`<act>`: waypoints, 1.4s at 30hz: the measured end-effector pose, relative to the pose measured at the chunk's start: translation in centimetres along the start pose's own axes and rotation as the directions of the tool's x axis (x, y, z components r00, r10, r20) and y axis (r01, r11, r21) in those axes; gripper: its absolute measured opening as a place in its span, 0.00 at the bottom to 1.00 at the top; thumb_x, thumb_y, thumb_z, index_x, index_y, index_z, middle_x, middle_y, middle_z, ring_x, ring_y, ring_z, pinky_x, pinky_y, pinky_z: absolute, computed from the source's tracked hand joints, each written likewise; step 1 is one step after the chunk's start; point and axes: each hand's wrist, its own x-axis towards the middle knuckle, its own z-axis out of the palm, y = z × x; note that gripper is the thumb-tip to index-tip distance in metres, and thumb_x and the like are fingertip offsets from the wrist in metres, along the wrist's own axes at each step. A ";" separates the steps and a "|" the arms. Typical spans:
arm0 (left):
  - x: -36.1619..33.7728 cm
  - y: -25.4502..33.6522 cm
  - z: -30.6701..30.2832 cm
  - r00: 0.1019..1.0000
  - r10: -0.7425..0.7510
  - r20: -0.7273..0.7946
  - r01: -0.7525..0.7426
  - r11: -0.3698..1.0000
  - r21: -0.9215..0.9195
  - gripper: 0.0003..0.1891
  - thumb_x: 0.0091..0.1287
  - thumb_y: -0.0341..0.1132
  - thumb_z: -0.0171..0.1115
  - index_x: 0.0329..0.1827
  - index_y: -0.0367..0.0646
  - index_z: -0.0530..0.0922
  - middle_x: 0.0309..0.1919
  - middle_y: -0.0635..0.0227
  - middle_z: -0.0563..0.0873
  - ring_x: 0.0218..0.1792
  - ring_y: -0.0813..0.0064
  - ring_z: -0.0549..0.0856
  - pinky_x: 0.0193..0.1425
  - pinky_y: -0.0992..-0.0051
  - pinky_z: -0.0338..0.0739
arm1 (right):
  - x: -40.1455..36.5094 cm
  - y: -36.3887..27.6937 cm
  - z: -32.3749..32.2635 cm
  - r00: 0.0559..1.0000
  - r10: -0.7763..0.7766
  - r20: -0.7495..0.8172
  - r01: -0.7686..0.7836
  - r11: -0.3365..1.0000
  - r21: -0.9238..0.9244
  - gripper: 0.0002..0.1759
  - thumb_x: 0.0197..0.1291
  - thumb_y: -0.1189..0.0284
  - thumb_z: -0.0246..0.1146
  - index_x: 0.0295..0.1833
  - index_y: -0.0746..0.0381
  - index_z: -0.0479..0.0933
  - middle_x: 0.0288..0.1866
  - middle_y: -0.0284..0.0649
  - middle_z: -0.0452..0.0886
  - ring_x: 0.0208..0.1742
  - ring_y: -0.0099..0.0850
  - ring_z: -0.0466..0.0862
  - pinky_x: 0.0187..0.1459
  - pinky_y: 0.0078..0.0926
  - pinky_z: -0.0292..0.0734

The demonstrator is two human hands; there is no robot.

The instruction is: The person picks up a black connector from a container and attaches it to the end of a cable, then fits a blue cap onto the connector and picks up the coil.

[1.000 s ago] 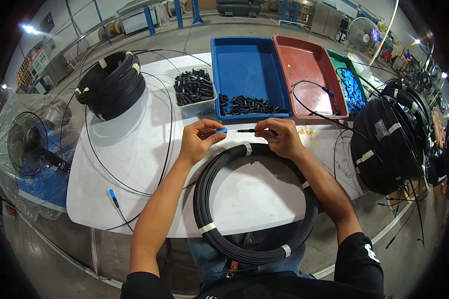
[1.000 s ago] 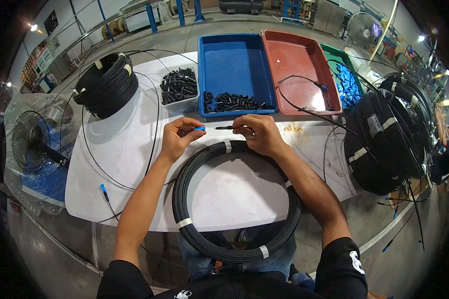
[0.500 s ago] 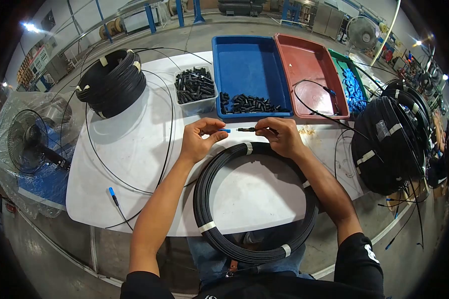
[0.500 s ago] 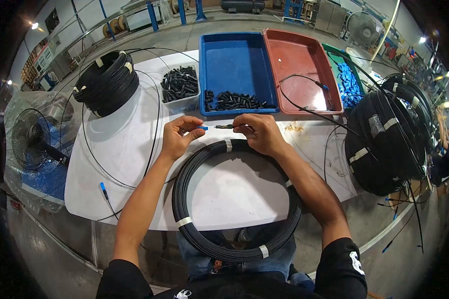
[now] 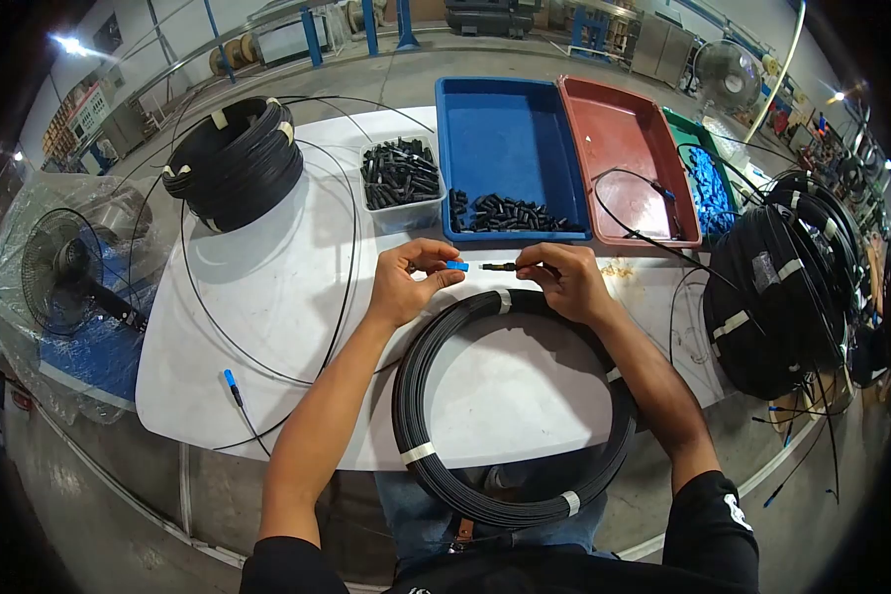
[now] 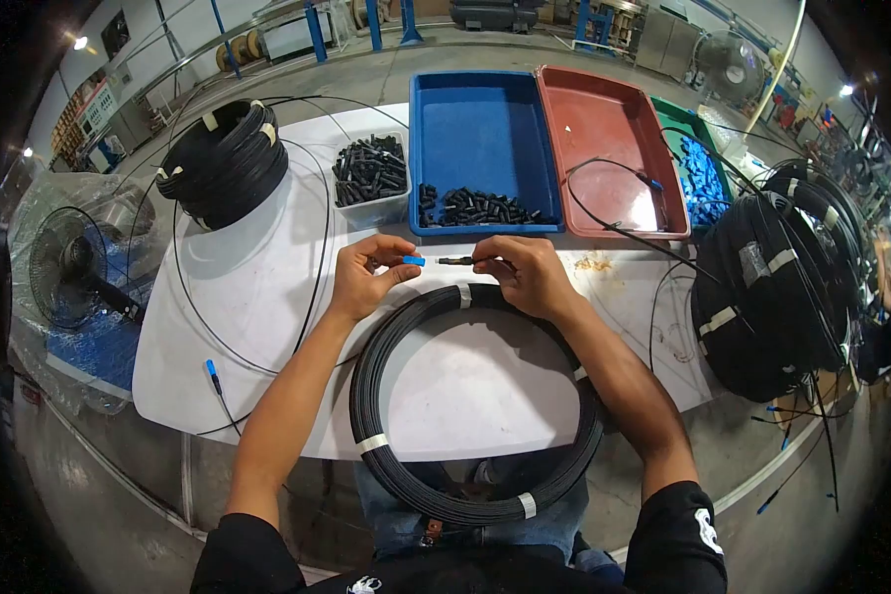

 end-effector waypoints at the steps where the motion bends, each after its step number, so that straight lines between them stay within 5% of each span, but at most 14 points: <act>1: 0.1 0.0 0.0 1.000 -0.013 0.013 0.013 1.000 0.000 0.15 0.56 0.26 0.78 0.46 0.38 0.84 0.40 0.63 0.90 0.43 0.75 0.90 0.53 0.75 0.83 | 0.0 0.1 -0.1 1.000 -0.006 0.008 0.006 1.000 0.003 0.09 0.56 0.85 0.69 0.41 0.63 0.81 0.33 0.42 0.86 0.29 0.34 0.85 0.32 0.28 0.78; 17: 0.1 -0.5 0.1 1.000 0.000 0.001 0.000 1.000 0.011 0.12 0.56 0.30 0.79 0.42 0.42 0.85 0.37 0.68 0.91 0.37 0.76 0.89 0.47 0.75 0.81 | 0.0 -0.1 -0.2 0.998 0.019 0.054 -0.021 0.999 0.036 0.08 0.58 0.84 0.67 0.42 0.63 0.80 0.34 0.44 0.86 0.33 0.39 0.87 0.34 0.32 0.79; 23: 0.0 -0.2 0.0 0.998 -0.037 0.052 0.032 0.995 0.091 0.13 0.56 0.24 0.77 0.42 0.39 0.84 0.39 0.64 0.90 0.41 0.76 0.89 0.50 0.75 0.82 | 0.0 -0.3 -0.2 0.995 0.000 0.102 0.003 1.000 -0.028 0.08 0.57 0.83 0.68 0.41 0.62 0.80 0.34 0.44 0.86 0.33 0.43 0.87 0.34 0.33 0.80; 26: -0.1 -0.4 0.1 0.999 0.006 0.045 -0.007 1.000 0.020 0.12 0.56 0.24 0.77 0.41 0.40 0.85 0.40 0.64 0.90 0.41 0.77 0.88 0.50 0.75 0.82 | -0.1 0.0 0.0 0.997 0.010 0.079 -0.008 0.999 -0.032 0.07 0.58 0.85 0.68 0.41 0.64 0.81 0.33 0.42 0.87 0.31 0.33 0.87 0.34 0.25 0.80; 34: -0.1 0.0 0.2 0.998 -0.018 0.053 0.014 0.997 0.079 0.12 0.56 0.28 0.79 0.40 0.41 0.85 0.38 0.65 0.90 0.40 0.76 0.88 0.50 0.74 0.82 | 0.0 0.4 0.3 0.994 -0.109 -0.005 0.108 0.993 -0.049 0.06 0.55 0.81 0.69 0.39 0.62 0.82 0.32 0.43 0.86 0.29 0.40 0.86 0.30 0.32 0.79; 42: -0.2 0.0 0.2 0.999 -0.014 0.042 0.012 0.998 0.056 0.13 0.56 0.32 0.79 0.41 0.40 0.85 0.36 0.67 0.90 0.38 0.77 0.89 0.47 0.75 0.81 | 0.0 -0.6 0.0 0.998 -0.051 0.028 0.052 0.998 -0.047 0.07 0.54 0.80 0.70 0.39 0.62 0.82 0.31 0.43 0.85 0.28 0.41 0.85 0.30 0.33 0.78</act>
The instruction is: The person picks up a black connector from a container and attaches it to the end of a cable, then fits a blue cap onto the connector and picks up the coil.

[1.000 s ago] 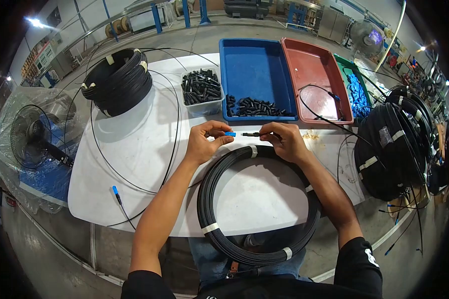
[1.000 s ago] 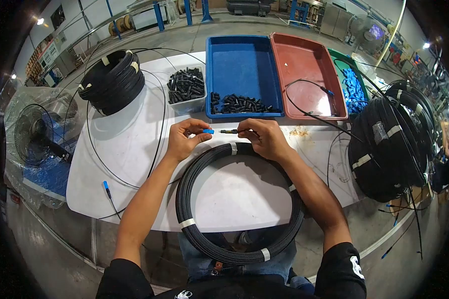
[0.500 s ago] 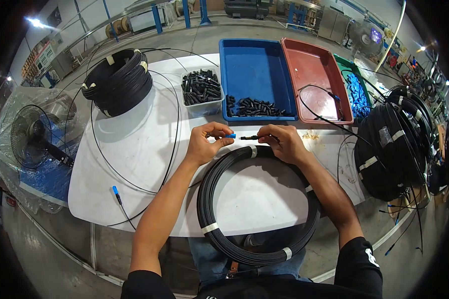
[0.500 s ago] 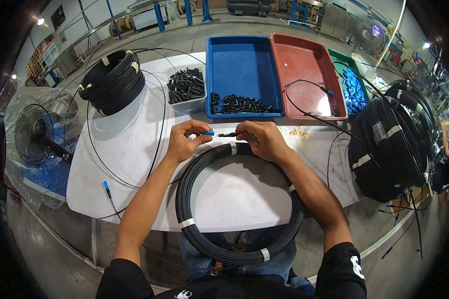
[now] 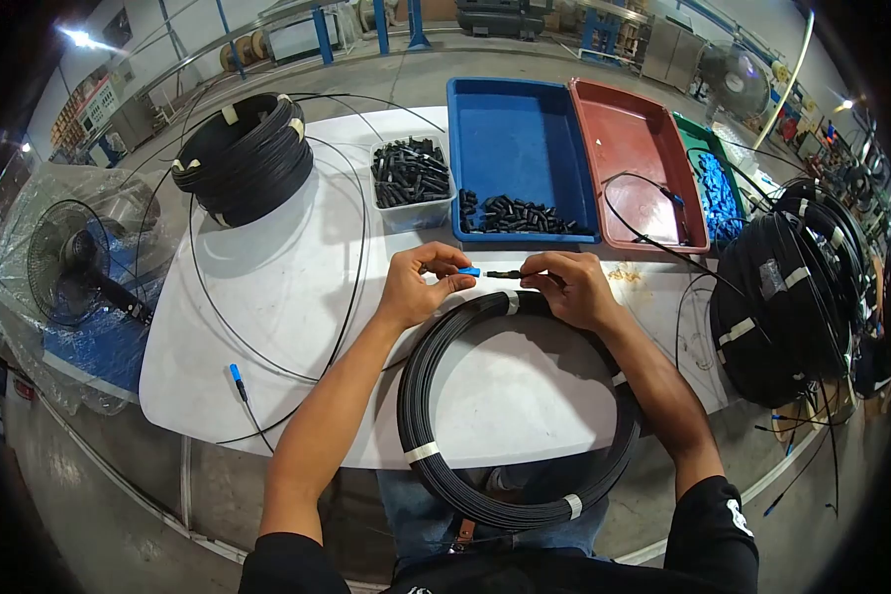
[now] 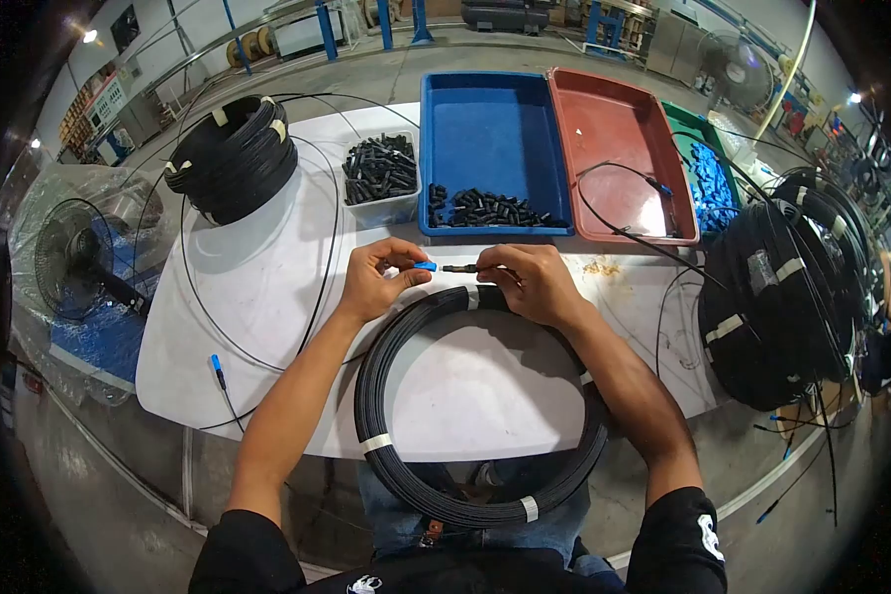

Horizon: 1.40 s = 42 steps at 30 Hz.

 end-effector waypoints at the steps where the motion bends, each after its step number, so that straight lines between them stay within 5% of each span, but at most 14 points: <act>1: 0.0 0.1 0.0 1.000 0.011 -0.009 -0.011 1.000 -0.008 0.12 0.56 0.31 0.79 0.41 0.41 0.85 0.36 0.67 0.90 0.36 0.77 0.89 0.45 0.75 0.81 | 0.0 0.0 0.0 1.000 -0.003 0.003 0.003 1.000 -0.008 0.07 0.54 0.81 0.70 0.39 0.62 0.81 0.31 0.43 0.85 0.29 0.41 0.85 0.30 0.33 0.78; 4: 0.2 -0.7 0.1 0.998 0.060 -0.014 -0.060 0.998 0.014 0.13 0.56 0.31 0.79 0.42 0.41 0.86 0.36 0.69 0.90 0.36 0.76 0.88 0.46 0.74 0.82 | 0.0 -0.2 -0.1 1.000 -0.005 0.026 0.006 0.999 -0.049 0.07 0.55 0.83 0.70 0.39 0.64 0.82 0.31 0.43 0.85 0.27 0.32 0.85 0.29 0.27 0.76; 17: 0.1 0.0 -0.2 0.992 0.117 -0.043 -0.121 0.985 -0.122 0.12 0.58 0.31 0.78 0.41 0.40 0.85 0.35 0.69 0.89 0.37 0.79 0.88 0.44 0.77 0.80 | 2.0 -2.0 1.1 0.999 -0.026 0.027 0.026 0.999 0.021 0.11 0.57 0.86 0.67 0.45 0.65 0.84 0.38 0.46 0.87 0.37 0.37 0.89 0.37 0.29 0.82; 19: 0.1 0.1 -0.6 0.992 0.124 0.010 -0.123 0.991 -0.060 0.10 0.59 0.27 0.75 0.43 0.39 0.84 0.37 0.68 0.89 0.38 0.79 0.88 0.46 0.77 0.80 | 2.7 -2.7 1.1 0.990 -0.041 0.131 0.040 0.999 0.012 0.13 0.58 0.87 0.66 0.48 0.64 0.85 0.40 0.47 0.87 0.39 0.39 0.88 0.39 0.30 0.82; 23: 0.2 -0.1 0.1 0.992 0.122 -0.015 -0.123 0.979 -0.162 0.09 0.60 0.24 0.71 0.43 0.38 0.84 0.37 0.66 0.89 0.38 0.78 0.88 0.46 0.77 0.81 | 3.5 -2.5 0.8 0.982 0.040 0.184 -0.050 0.997 0.050 0.13 0.60 0.85 0.64 0.48 0.63 0.85 0.40 0.45 0.86 0.37 0.40 0.86 0.39 0.31 0.79; 34: 0.1 1.7 1.0 1.000 0.009 0.027 -0.007 0.996 -0.085 0.12 0.61 0.27 0.75 0.46 0.35 0.86 0.40 0.60 0.91 0.42 0.75 0.91 0.50 0.76 0.83 | 3.0 -2.0 1.2 0.989 0.015 0.145 -0.031 0.994 0.106 0.10 0.58 0.87 0.64 0.44 0.66 0.84 0.39 0.45 0.86 0.37 0.38 0.87 0.38 0.29 0.80; 36: 0.1 2.3 1.7 0.991 0.062 -0.122 -0.079 0.987 -0.140 0.09 0.60 0.21 0.71 0.43 0.34 0.86 0.36 0.60 0.92 0.40 0.75 0.91 0.48 0.75 0.84 | 3.0 -1.9 1.3 0.989 0.004 0.150 -0.018 0.995 0.094 0.11 0.58 0.88 0.64 0.44 0.66 0.83 0.39 0.45 0.86 0.37 0.37 0.87 0.38 0.29 0.81; 42: -0.2 3.1 2.2 0.984 0.099 -0.147 -0.095 0.995 0.033 0.11 0.56 0.12 0.58 0.36 0.33 0.85 0.31 0.59 0.91 0.36 0.69 0.92 0.43 0.74 0.86 | 2.3 -1.6 2.1 0.999 -0.006 0.037 0.002 0.994 0.106 0.13 0.53 0.93 0.62 0.42 0.67 0.83 0.38 0.46 0.86 0.37 0.36 0.89 0.39 0.26 0.84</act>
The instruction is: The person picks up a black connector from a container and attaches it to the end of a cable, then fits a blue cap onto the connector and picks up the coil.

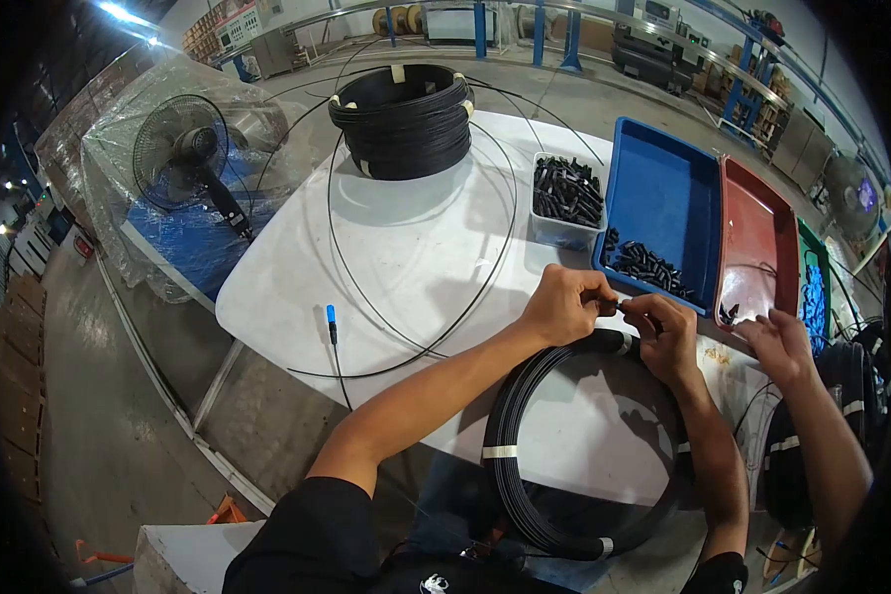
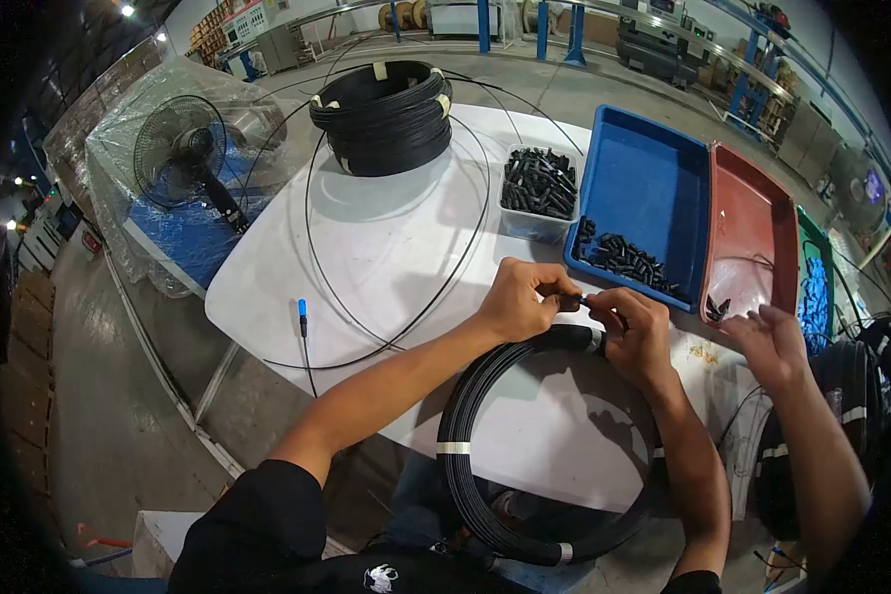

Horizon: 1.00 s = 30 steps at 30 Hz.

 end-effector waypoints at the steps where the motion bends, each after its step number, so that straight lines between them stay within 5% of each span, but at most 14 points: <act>1: 0.0 0.0 0.0 1.000 0.001 0.001 -0.001 1.000 -0.003 0.11 0.56 0.12 0.58 0.36 0.33 0.85 0.31 0.59 0.91 0.36 0.69 0.92 0.43 0.74 0.86 | -0.1 0.0 0.1 0.999 -0.029 -0.025 0.028 0.999 -0.019 0.13 0.53 0.93 0.62 0.41 0.67 0.82 0.38 0.46 0.86 0.37 0.36 0.89 0.38 0.27 0.84; 3: -0.1 0.3 0.0 0.980 0.197 0.028 -0.198 0.949 0.246 0.12 0.56 0.12 0.59 0.37 0.36 0.85 0.32 0.58 0.91 0.35 0.66 0.92 0.42 0.74 0.85 | -0.3 -0.1 0.2 0.997 -0.053 -0.056 0.051 0.998 -0.042 0.12 0.53 0.93 0.62 0.40 0.68 0.82 0.38 0.46 0.86 0.36 0.37 0.89 0.38 0.27 0.84; 7: -0.1 0.8 0.6 0.962 0.270 -0.034 -0.248 0.920 0.304 0.11 0.55 0.14 0.64 0.37 0.38 0.85 0.33 0.58 0.91 0.34 0.64 0.92 0.39 0.75 0.85 | 0.0 0.0 -0.1 0.983 -0.168 -0.070 0.156 0.978 -0.141 0.12 0.50 0.91 0.62 0.39 0.66 0.82 0.37 0.46 0.85 0.33 0.40 0.88 0.33 0.30 0.83; 10: 0.1 0.8 0.4 0.976 0.176 -0.127 -0.160 0.979 0.123 0.09 0.54 0.17 0.71 0.37 0.37 0.86 0.34 0.61 0.91 0.35 0.70 0.92 0.39 0.76 0.85 | 0.0 -0.3 -0.3 0.962 -0.273 0.000 0.266 0.937 -0.227 0.18 0.46 0.91 0.60 0.41 0.62 0.82 0.38 0.42 0.84 0.30 0.40 0.87 0.30 0.33 0.82; 17: 0.3 -0.5 -0.1 0.982 0.177 -0.066 -0.174 0.984 0.043 0.08 0.54 0.17 0.72 0.36 0.35 0.88 0.34 0.60 0.91 0.35 0.74 0.91 0.41 0.77 0.85 | 0.0 -0.3 -0.4 0.976 -0.219 -0.002 0.215 0.959 -0.185 0.18 0.46 0.91 0.61 0.42 0.61 0.82 0.38 0.43 0.83 0.32 0.43 0.86 0.31 0.35 0.81; 21: 0.2 -1.0 0.1 0.996 -0.039 -0.084 0.028 0.991 -0.132 0.08 0.59 0.17 0.70 0.40 0.34 0.88 0.36 0.62 0.91 0.37 0.76 0.90 0.44 0.78 0.85 | -0.1 0.0 -0.3 0.980 -0.186 -0.073 0.181 0.981 -0.070 0.10 0.56 0.87 0.65 0.42 0.63 0.82 0.39 0.45 0.84 0.35 0.43 0.87 0.35 0.34 0.81; 30: 0.5 -1.0 -0.7 0.996 -0.036 -0.083 0.012 0.962 -0.272 0.07 0.63 0.24 0.72 0.42 0.35 0.85 0.33 0.63 0.90 0.37 0.75 0.91 0.38 0.80 0.84 | -0.1 0.0 -0.4 0.988 -0.144 -0.054 0.142 0.989 -0.043 0.19 0.54 0.90 0.60 0.49 0.63 0.83 0.43 0.45 0.84 0.38 0.40 0.89 0.37 0.31 0.84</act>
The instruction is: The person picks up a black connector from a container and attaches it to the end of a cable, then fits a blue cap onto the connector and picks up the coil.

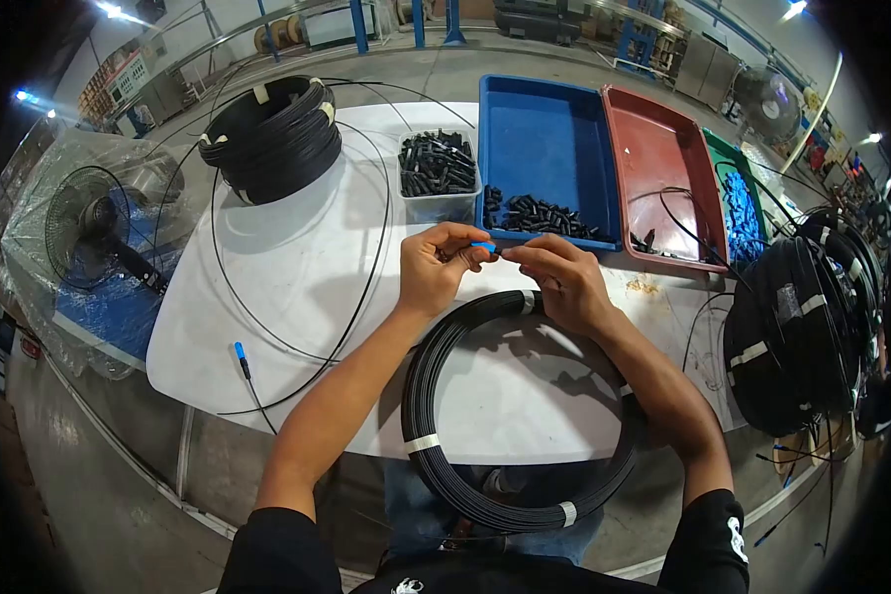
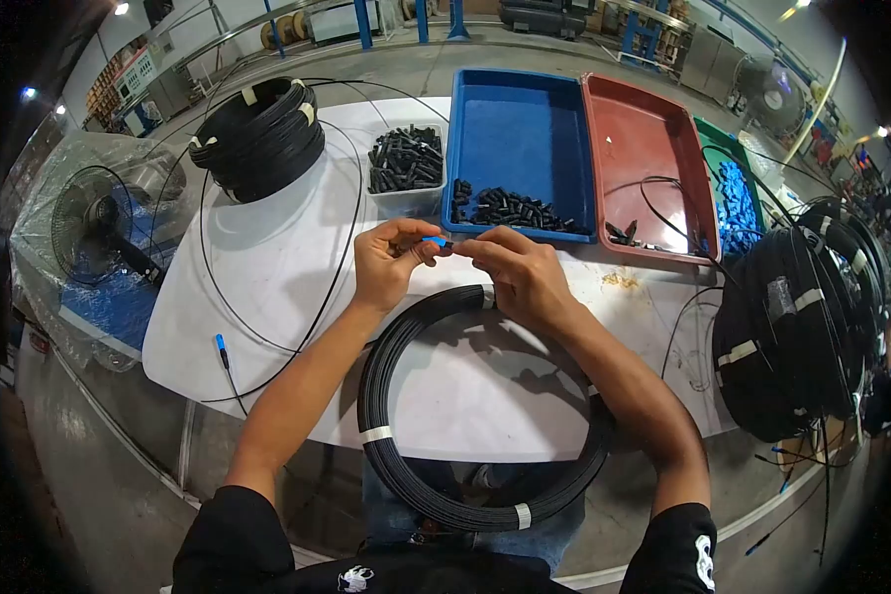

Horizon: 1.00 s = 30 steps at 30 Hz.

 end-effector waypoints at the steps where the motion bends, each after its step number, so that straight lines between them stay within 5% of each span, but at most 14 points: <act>1: 0.0 0.1 0.0 1.000 -0.017 -0.025 0.016 1.000 -0.014 0.07 0.63 0.24 0.71 0.43 0.35 0.85 0.34 0.62 0.90 0.37 0.75 0.91 0.38 0.79 0.84 | 0.0 0.0 0.0 1.000 0.002 0.004 -0.002 1.000 -0.010 0.20 0.53 0.91 0.60 0.49 0.63 0.83 0.43 0.45 0.84 0.39 0.40 0.89 0.37 0.31 0.85; 12: 0.0 -0.3 -0.1 0.997 -0.073 0.015 0.074 0.993 -0.088 0.09 0.63 0.24 0.71 0.45 0.34 0.82 0.39 0.58 0.89 0.39 0.71 0.90 0.39 0.75 0.86 | 0.0 -0.4 -0.4 0.999 0.027 0.020 -0.025 0.995 -0.095 0.11 0.57 0.85 0.65 0.44 0.62 0.80 0.38 0.42 0.84 0.33 0.42 0.87 0.30 0.34 0.81; 18: -0.2 -0.1 -0.3 0.999 -0.030 0.014 0.029 0.997 0.068 0.05 0.64 0.19 0.68 0.40 0.34 0.84 0.33 0.62 0.91 0.33 0.76 0.90 0.38 0.79 0.84 | -0.3 0.0 -0.4 0.999 0.031 0.012 -0.030 0.994 -0.105 0.09 0.56 0.85 0.66 0.41 0.63 0.79 0.35 0.42 0.85 0.31 0.42 0.87 0.30 0.33 0.80; 20: -0.4 0.1 -0.3 0.996 0.088 0.019 -0.090 0.961 0.262 0.05 0.61 0.18 0.69 0.38 0.34 0.85 0.29 0.62 0.91 0.29 0.77 0.90 0.36 0.79 0.82 | -0.6 0.7 -0.1 0.999 -0.036 -0.038 0.033 0.998 -0.061 0.10 0.52 0.86 0.65 0.39 0.63 0.79 0.34 0.41 0.85 0.31 0.41 0.87 0.30 0.32 0.81; 23: -0.9 1.2 0.4 0.994 0.040 0.099 -0.080 0.892 0.446 0.05 0.60 0.18 0.70 0.37 0.34 0.84 0.31 0.60 0.91 0.35 0.72 0.92 0.41 0.77 0.84 | -0.5 0.0 -0.1 0.993 -0.118 -0.023 0.113 0.982 -0.150 0.11 0.49 0.88 0.63 0.36 0.63 0.79 0.32 0.40 0.85 0.31 0.39 0.87 0.31 0.31 0.82; 30: -1.3 1.2 1.7 0.999 0.012 0.041 -0.033 0.841 0.541 0.06 0.54 0.17 0.70 0.33 0.35 0.83 0.26 0.60 0.90 0.31 0.71 0.92 0.38 0.77 0.82 | -1.2 0.6 0.7 0.997 -0.037 -0.069 0.025 0.985 -0.171 0.11 0.46 0.88 0.65 0.34 0.62 0.79 0.29 0.40 0.85 0.30 0.39 0.87 0.30 0.32 0.81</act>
